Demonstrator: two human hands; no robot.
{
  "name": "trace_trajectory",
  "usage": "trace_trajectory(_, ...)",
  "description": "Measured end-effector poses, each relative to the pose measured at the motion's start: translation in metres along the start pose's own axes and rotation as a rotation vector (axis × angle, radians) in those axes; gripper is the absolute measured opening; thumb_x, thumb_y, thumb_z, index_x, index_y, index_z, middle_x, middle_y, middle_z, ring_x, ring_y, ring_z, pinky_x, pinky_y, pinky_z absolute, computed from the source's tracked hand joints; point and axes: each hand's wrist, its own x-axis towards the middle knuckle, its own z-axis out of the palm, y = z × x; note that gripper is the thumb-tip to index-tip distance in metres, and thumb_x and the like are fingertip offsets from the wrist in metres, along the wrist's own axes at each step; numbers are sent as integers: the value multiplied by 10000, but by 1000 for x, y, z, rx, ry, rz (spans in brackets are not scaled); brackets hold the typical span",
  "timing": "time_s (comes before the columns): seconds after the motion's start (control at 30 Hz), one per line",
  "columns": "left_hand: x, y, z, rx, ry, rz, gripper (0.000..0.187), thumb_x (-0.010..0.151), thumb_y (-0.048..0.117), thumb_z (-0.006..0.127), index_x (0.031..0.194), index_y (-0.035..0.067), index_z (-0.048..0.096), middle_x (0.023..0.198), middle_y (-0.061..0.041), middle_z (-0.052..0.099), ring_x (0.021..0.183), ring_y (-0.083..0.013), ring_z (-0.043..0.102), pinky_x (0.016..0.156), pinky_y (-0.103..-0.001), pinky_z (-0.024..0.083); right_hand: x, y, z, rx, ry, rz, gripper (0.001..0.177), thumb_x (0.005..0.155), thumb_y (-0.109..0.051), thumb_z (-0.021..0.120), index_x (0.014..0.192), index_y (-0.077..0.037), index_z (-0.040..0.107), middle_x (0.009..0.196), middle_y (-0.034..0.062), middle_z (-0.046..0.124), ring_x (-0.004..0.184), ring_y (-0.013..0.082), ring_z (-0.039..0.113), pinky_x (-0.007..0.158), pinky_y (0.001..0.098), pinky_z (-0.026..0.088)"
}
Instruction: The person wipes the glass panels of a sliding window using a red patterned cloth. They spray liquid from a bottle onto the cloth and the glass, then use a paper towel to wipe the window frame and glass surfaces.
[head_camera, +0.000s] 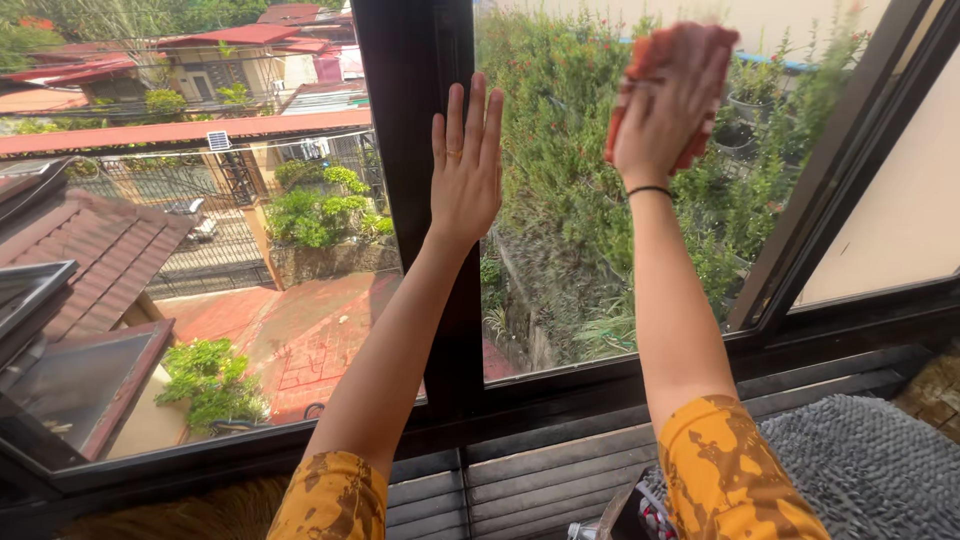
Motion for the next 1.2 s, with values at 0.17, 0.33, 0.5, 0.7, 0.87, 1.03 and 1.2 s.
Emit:
trace_trajectory(0.17, -7, 4, 5, -39, 7, -7, 764, 1007, -88, 391, 1700, 87, 121, 1758, -158, 112, 1645, -336, 106, 1353, -497, 156, -80, 83, 1, 137, 178, 345, 735, 1134, -551, 183, 1706, -97, 99, 1779, 127, 40, 1647, 308, -10, 1358, 499, 38)
trace_trajectory(0.33, -11, 8, 11, -82, 60, -45, 778, 965, -112, 396, 1682, 74, 159, 1730, -218, 133, 1621, -371, 140, 1325, -513, 180, -168, 2, 9, 110, 37, 254, 692, 1129, -500, 139, 1688, -96, 79, 1762, 156, -11, 1616, 376, -29, 1319, 540, -6)
trace_trajectory(0.5, -28, 10, 20, -154, 147, -34, 749, 991, -89, 437, 1676, 53, 170, 1717, -250, 137, 1610, -402, 145, 1308, -539, 193, -112, -111, -22, 121, -32, -208, 604, 1107, -419, 249, 1669, -200, 206, 1750, 82, 129, 1616, 404, 18, 1315, 598, 5)
trace_trajectory(0.7, -52, 15, 23, -124, 138, -7, 761, 933, -101, 438, 1639, -14, 166, 1683, -291, 178, 1582, -431, 190, 1286, -551, 226, 57, -109, -38, 6, 29, -328, 581, 1131, -384, 329, 1679, -194, 288, 1751, 96, 177, 1617, 377, 66, 1331, 610, 70)
trace_trajectory(0.87, -57, 14, 24, -73, 116, -21, 758, 935, -102, 447, 1634, -22, 164, 1666, -293, 225, 1567, -430, 230, 1275, -536, 248, 125, 16, -44, 25, 139, 0, 573, 1167, -401, 226, 1698, -185, 250, 1783, 123, 83, 1659, 338, 42, 1388, 521, 89)
trace_trajectory(1.03, -60, 17, 22, -62, 149, -21, 752, 943, -133, 454, 1633, -20, 174, 1676, -287, 223, 1575, -425, 244, 1285, -531, 266, 16, 63, -33, 118, 195, 265, 718, 1128, -545, 121, 1695, -107, 70, 1776, 132, 44, 1643, 324, -1, 1357, 507, 39)
trace_trajectory(1.2, -58, 15, 26, -60, 161, -15, 740, 947, -120, 463, 1622, -35, 174, 1661, -304, 233, 1555, -452, 264, 1271, -546, 280, -69, -64, -30, 14, 65, -17, 638, 1111, -488, 163, 1676, -190, 159, 1764, 104, 57, 1634, 355, 2, 1345, 548, 1)
